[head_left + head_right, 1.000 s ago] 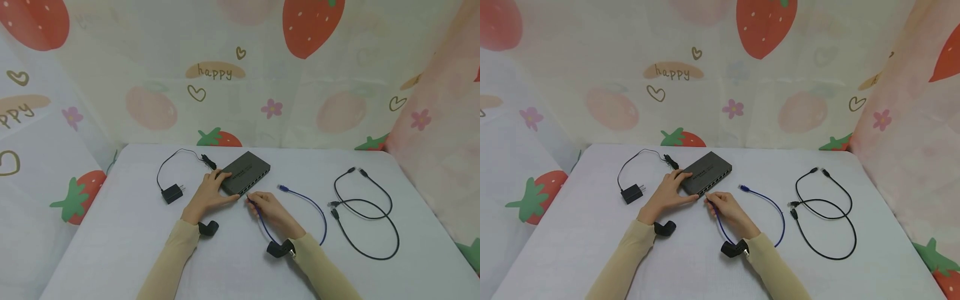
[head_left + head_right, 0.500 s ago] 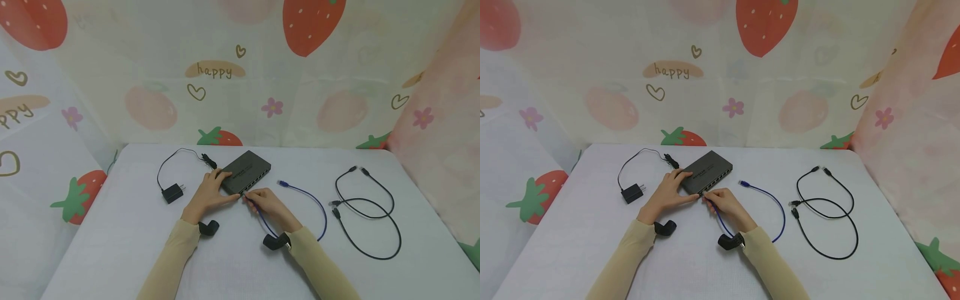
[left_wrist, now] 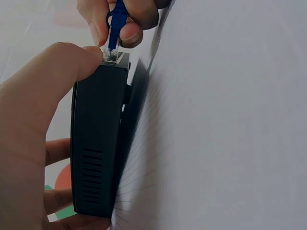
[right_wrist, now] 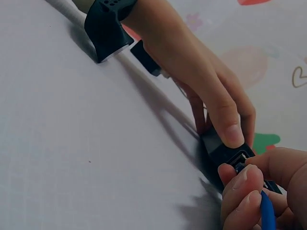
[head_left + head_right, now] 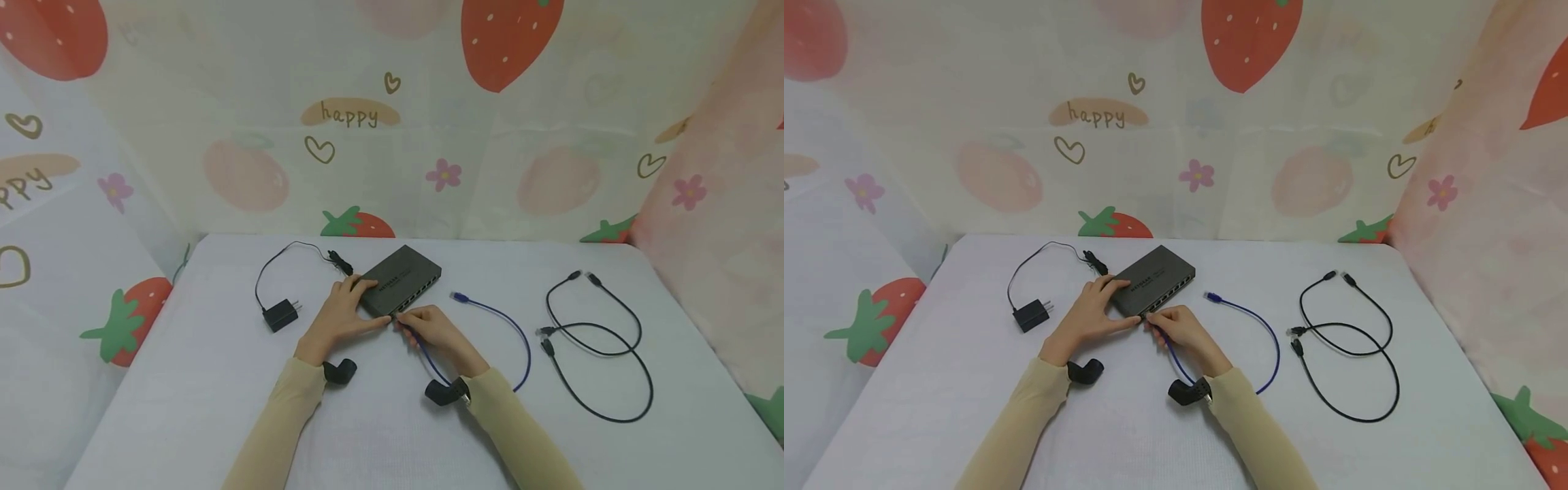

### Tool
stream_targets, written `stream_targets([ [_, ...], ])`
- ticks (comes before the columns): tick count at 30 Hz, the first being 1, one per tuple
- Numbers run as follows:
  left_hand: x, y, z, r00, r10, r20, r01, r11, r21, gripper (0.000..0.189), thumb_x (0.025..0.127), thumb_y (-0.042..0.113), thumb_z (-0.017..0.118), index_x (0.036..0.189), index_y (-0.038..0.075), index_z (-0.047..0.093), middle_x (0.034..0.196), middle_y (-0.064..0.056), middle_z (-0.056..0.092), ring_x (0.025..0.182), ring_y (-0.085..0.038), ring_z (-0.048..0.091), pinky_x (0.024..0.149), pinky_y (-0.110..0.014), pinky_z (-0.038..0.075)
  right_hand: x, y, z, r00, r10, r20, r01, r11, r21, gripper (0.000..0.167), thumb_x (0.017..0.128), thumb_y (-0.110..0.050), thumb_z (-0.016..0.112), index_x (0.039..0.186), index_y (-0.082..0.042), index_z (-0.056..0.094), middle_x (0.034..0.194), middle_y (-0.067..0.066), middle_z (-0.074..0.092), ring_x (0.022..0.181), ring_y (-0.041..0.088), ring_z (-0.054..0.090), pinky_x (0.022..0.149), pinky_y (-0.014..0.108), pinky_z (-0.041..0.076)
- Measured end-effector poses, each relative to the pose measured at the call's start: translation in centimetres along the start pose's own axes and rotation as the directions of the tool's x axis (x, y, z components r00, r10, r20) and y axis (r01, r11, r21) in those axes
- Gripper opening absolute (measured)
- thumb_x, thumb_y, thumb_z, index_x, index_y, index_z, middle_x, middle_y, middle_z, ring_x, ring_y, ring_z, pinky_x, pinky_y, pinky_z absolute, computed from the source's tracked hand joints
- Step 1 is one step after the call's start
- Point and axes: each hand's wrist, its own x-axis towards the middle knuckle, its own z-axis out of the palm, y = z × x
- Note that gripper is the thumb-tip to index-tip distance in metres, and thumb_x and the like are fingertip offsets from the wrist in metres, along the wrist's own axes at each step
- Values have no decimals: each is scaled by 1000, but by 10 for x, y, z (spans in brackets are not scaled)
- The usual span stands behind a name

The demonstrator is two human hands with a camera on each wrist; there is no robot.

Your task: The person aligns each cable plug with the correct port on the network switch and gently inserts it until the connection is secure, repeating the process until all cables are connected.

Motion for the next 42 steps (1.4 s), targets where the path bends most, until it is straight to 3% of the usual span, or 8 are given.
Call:
stream_targets([
  [10, -4, -4, -3, 1000, -15, -13, 15, 1000, -6, 77, 70, 61, 68, 133, 22, 46, 141, -12, 36, 118, -34, 39, 95, -49, 39, 9, 1, 2, 999, -4, 42, 5, 1000, -18, 34, 94, -25, 54, 89, 6, 67, 57, -3, 50, 46, 6, 43, 48, 19, 37],
  [15, -3, -1, -3, 1000, 6, 6, -6, 1000, -6, 78, 71, 62, 66, 134, 21, 45, 140, -13, 36, 117, -35, 39, 95, -49, 39, 7, 2, 2, 1000, 4, 6, -4, 1000, -26, 33, 94, -24, 54, 86, 5, 67, 56, -2, 49, 44, 6, 42, 47, 19, 37],
  [33, 1, 1, -1, 1000, -4, 15, 4, 1000, -20, 78, 71, 62, 67, 134, 22, 44, 141, -11, 35, 118, -33, 38, 96, -49, 38, 1, -3, 0, 1000, -7, 18, 7, 1000, 2, 38, 95, -23, 52, 93, 14, 64, 58, -3, 50, 45, 6, 43, 48, 19, 37],
  [42, 1, -1, -1, 1000, -11, 19, 11, 999, -34, 78, 71, 63, 66, 135, 24, 44, 142, -10, 35, 120, -31, 36, 97, -49, 37, 6, 3, -1, 999, -41, 19, 42, 999, -9, 35, 95, -24, 53, 88, 8, 66, 56, -3, 48, 45, 6, 40, 46, 18, 36],
])
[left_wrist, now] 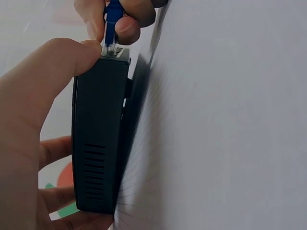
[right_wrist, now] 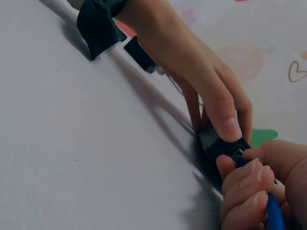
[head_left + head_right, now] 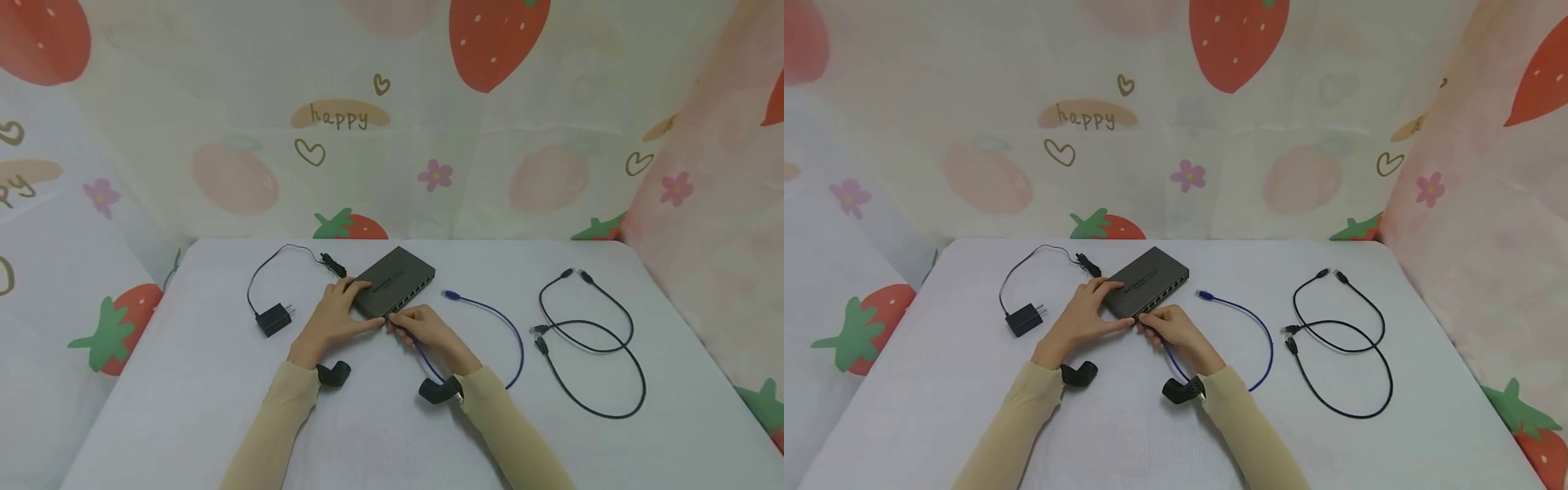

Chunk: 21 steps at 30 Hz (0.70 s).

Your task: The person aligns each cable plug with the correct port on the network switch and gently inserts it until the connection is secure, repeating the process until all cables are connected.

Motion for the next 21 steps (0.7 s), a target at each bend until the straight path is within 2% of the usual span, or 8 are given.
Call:
stream_targets([
  [7, -1, 1, -2, 1000, 3, 3, -3, 1000, -11, 78, 71, 63, 67, 134, 24, 44, 142, -11, 34, 121, -32, 36, 97, -49, 37, 1, -1, 5, 1000, -8, -21, 8, 1000, -8, 35, 96, -25, 51, 93, 7, 66, 58, -3, 50, 47, 5, 42, 47, 18, 37],
  [15, -1, 1, -3, 1000, 16, -6, -16, 1000, 2, 77, 71, 62, 67, 134, 23, 45, 142, -12, 35, 120, -33, 37, 97, -50, 37, 0, 1, 8, 999, -13, -42, 16, 998, 61, 40, 94, -31, 53, 98, 7, 66, 63, 0, 51, 51, 7, 43, 51, 19, 38],
  [21, -1, 3, -3, 1000, 15, 4, -15, 1000, 9, 78, 71, 62, 67, 134, 22, 45, 141, -13, 35, 120, -33, 37, 97, -50, 37, -8, -10, 11, 997, -31, -74, 33, 999, 24, 37, 96, -23, 52, 97, 12, 65, 62, 1, 54, 51, 7, 49, 52, 21, 43],
])
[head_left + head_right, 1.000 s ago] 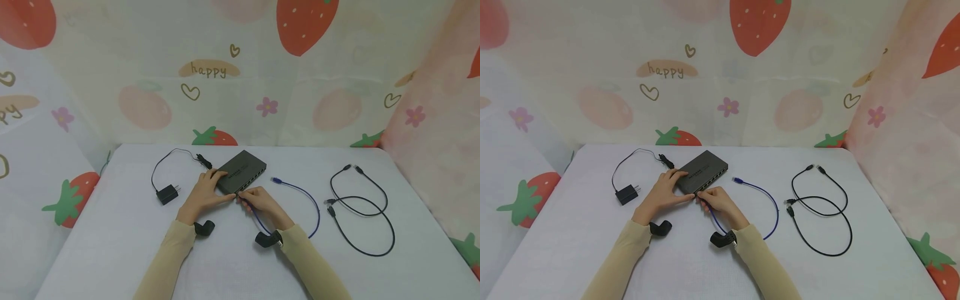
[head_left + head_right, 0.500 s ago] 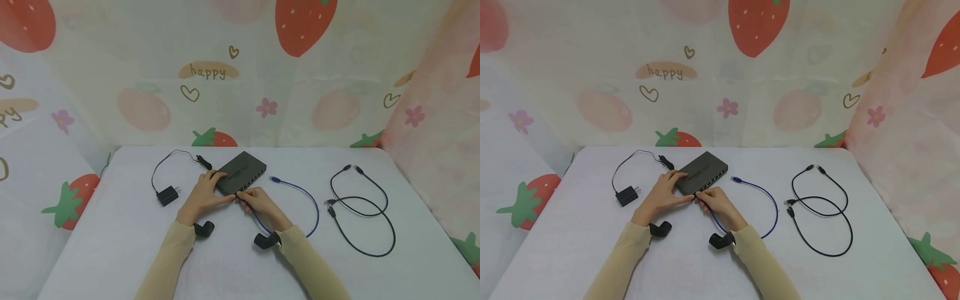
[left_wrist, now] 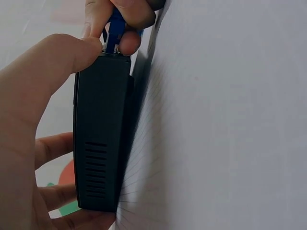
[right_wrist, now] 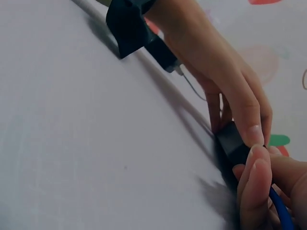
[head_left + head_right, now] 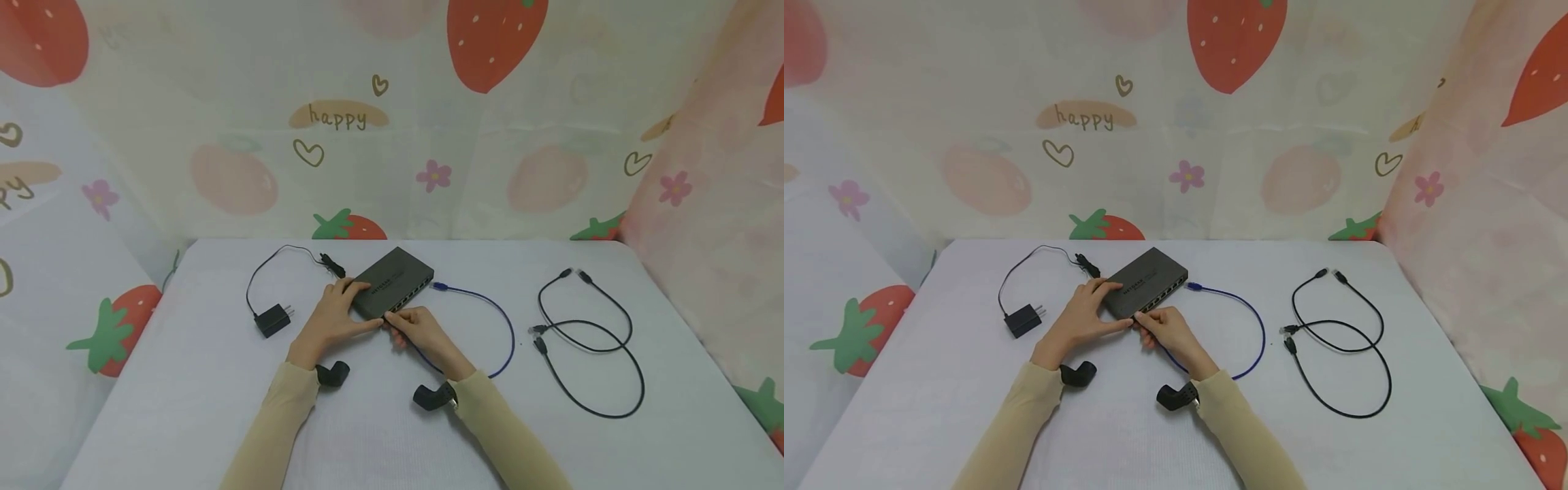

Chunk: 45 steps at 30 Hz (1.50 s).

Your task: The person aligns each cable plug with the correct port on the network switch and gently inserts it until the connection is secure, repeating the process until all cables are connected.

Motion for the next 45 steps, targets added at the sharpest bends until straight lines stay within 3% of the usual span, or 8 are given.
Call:
stream_targets([
  [8, 1, -1, -2, 1000, 3, -24, -3, 1000, 18, 77, 71, 62, 67, 133, 22, 46, 139, -11, 37, 118, -32, 38, 96, -49, 38, -8, -15, 3, 998, -59, -23, 56, 994, -96, 36, 95, -21, 52, 90, 12, 67, 60, 7, 60, 49, 10, 56, 52, 23, 48],
  [15, 1, -2, 1, 1000, -5, -14, 5, 1000, 17, 78, 70, 65, 65, 133, 23, 45, 139, -10, 37, 118, -32, 38, 95, -50, 39, 1, 3, -8, 998, -37, 58, 43, 993, -113, 44, 94, -34, 54, 79, 7, 63, 57, 5, 55, 48, 13, 49, 53, 25, 44],
  [23, 2, -4, 2, 1000, -10, -18, 11, 1000, 13, 79, 70, 66, 65, 133, 24, 45, 141, -9, 36, 119, -31, 38, 96, -49, 38, 7, 10, -28, 974, -26, 224, 56, 990, -130, 33, 95, -26, 52, 96, 4, 66, 68, 4, 62, 56, 11, 59, 55, 25, 50],
  [29, 1, -3, 2, 1000, -4, -9, 4, 1000, 10, 80, 70, 66, 65, 134, 23, 44, 141, -10, 36, 119, -31, 38, 96, -49, 39, 2, 7, -29, 970, -3, 244, 26, 996, -91, 32, 96, -20, 50, 102, 9, 65, 68, 3, 61, 55, 9, 58, 54, 22, 49],
  [33, 1, -2, 2, 1000, 1, -11, -1, 1000, 3, 79, 70, 65, 66, 134, 23, 45, 141, -9, 36, 118, -31, 38, 96, -48, 39, 1, 7, -27, 975, -7, 222, 34, 992, -118, 31, 96, -19, 51, 100, 9, 65, 67, 4, 61, 54, 9, 58, 53, 22, 48],
  [37, 1, -2, 2, 1000, -3, -8, 3, 1000, 1, 80, 69, 65, 66, 134, 24, 45, 141, -9, 36, 118, -30, 38, 96, -49, 39, 0, 2, -32, 988, -37, 150, 79, 956, -282, 33, 97, -24, 49, 95, 3, 67, 68, 4, 63, 55, 10, 59, 53, 24, 49],
  [41, 2, -1, 3, 1000, -11, -3, 11, 1000, 8, 81, 68, 67, 67, 134, 25, 44, 141, -8, 35, 119, -30, 37, 96, -49, 39, -3, -4, -50, 993, -115, -26, 91, 885, -456, 35, 97, -29, 47, 95, -3, 70, 72, 8, 65, 61, 16, 58, 57, 27, 47],
  [45, 1, -1, 3, 1000, -15, -4, 15, 1000, 7, 80, 68, 65, 68, 134, 25, 45, 141, -8, 36, 118, -30, 38, 94, -49, 40, -11, -5, -76, 956, -193, -220, 39, 829, -558, 31, 96, -27, 50, 97, -5, 71, 98, 14, 65, 90, 28, 58, 77, 39, 46],
])
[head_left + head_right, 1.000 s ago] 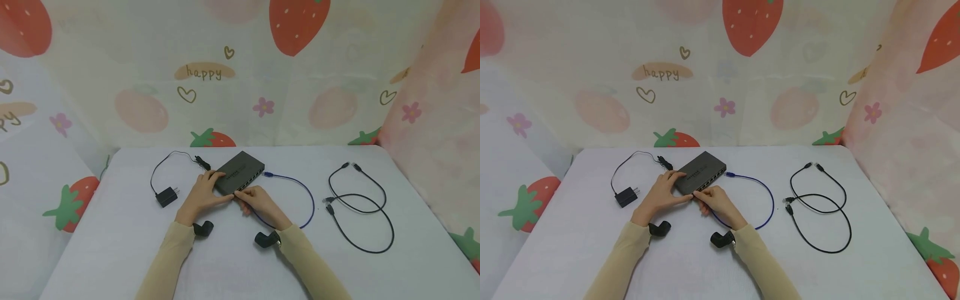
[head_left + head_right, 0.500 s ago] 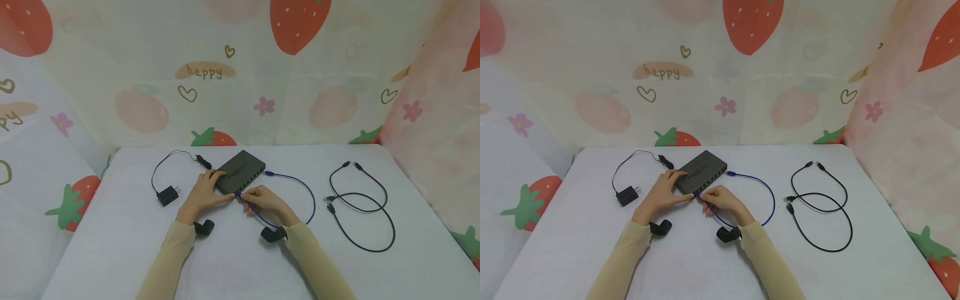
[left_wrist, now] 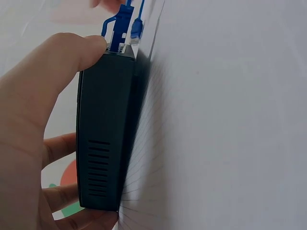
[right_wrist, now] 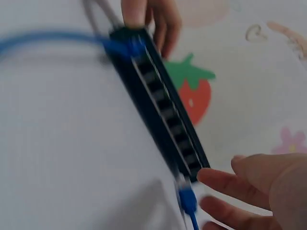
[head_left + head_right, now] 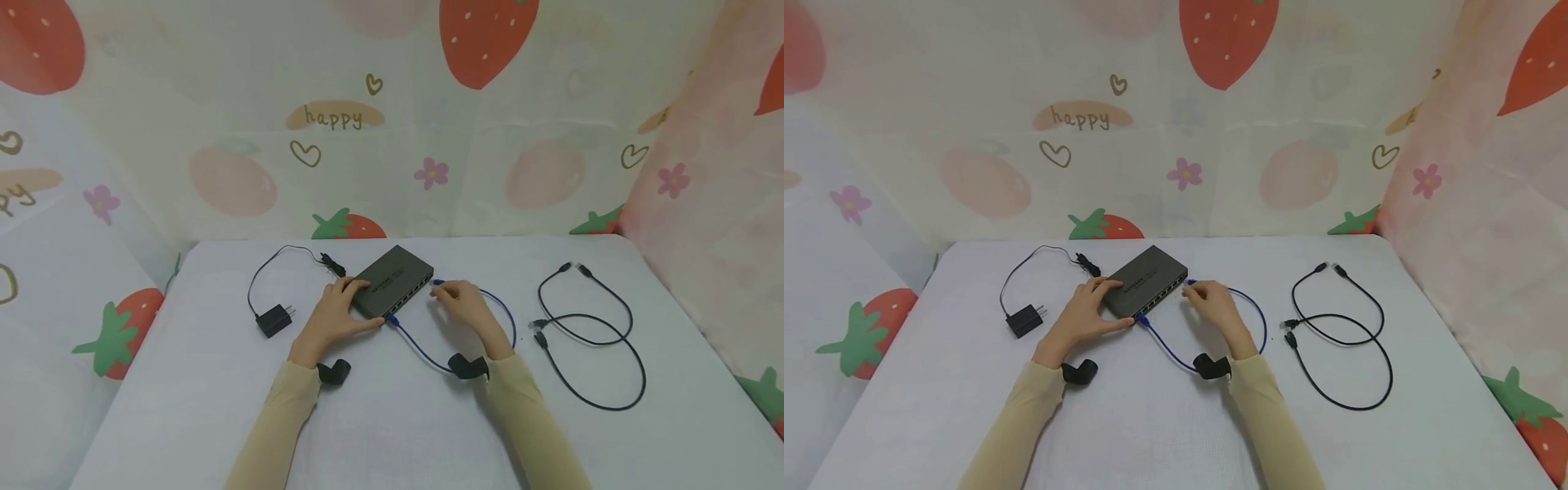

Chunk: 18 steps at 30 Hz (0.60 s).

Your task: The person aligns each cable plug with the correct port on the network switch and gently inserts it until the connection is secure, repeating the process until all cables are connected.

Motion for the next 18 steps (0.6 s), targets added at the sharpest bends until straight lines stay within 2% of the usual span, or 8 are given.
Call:
stream_targets([
  [3, 0, -1, 0, 1000, 0, 1, 0, 1000, 4, 80, 68, 65, 68, 134, 26, 44, 141, -8, 35, 118, -29, 38, 94, -49, 40, -1, 14, -15, 997, 25, -79, -34, 993, -117, 31, 95, -25, 52, 101, -1, 70, 118, 21, 57, 112, 39, 49, 92, 49, 39],
  [6, 1, -2, 0, 1000, 9, -4, -9, 1000, 1, 80, 68, 66, 67, 134, 26, 44, 142, -8, 35, 120, -30, 37, 95, -49, 40, -2, 24, -28, 998, 50, -39, -57, 973, -222, 35, 95, -23, 51, 106, 6, 66, 125, 27, 52, 117, 45, 44, 97, 54, 36],
  [8, 0, -2, 0, 1000, 11, -11, -11, 1000, -1, 80, 67, 66, 68, 133, 26, 45, 142, -8, 35, 120, -30, 37, 95, -49, 39, -4, 26, -35, 996, 86, 16, -79, 965, -251, 37, 95, -24, 50, 108, 8, 65, 122, 27, 55, 112, 42, 51, 93, 52, 41],
  [10, -1, -3, -1, 1000, 15, -19, -15, 1000, -6, 80, 67, 65, 68, 133, 26, 45, 142, -8, 35, 120, -30, 37, 95, -49, 39, -6, 26, -41, 989, 125, 77, -101, 962, -254, 38, 95, -25, 49, 106, 8, 65, 111, 26, 60, 99, 37, 57, 85, 47, 45],
  [13, -1, -3, -2, 999, 15, -28, -15, 1000, -8, 80, 66, 65, 69, 133, 26, 46, 142, -9, 35, 119, -31, 38, 95, -49, 39, -11, 22, -50, 976, 180, 120, -144, 954, -262, 40, 95, -27, 49, 105, 8, 66, 104, 22, 63, 86, 28, 56, 76, 42, 46],
  [18, 0, -2, 0, 1000, 14, -20, -14, 1000, -9, 81, 66, 65, 70, 133, 25, 46, 141, -9, 36, 118, -31, 38, 94, -50, 40, -24, 16, -58, 956, 238, 173, -174, 931, -319, 41, 95, -29, 50, 106, 6, 66, 107, 21, 64, 85, 25, 55, 76, 41, 46],
])
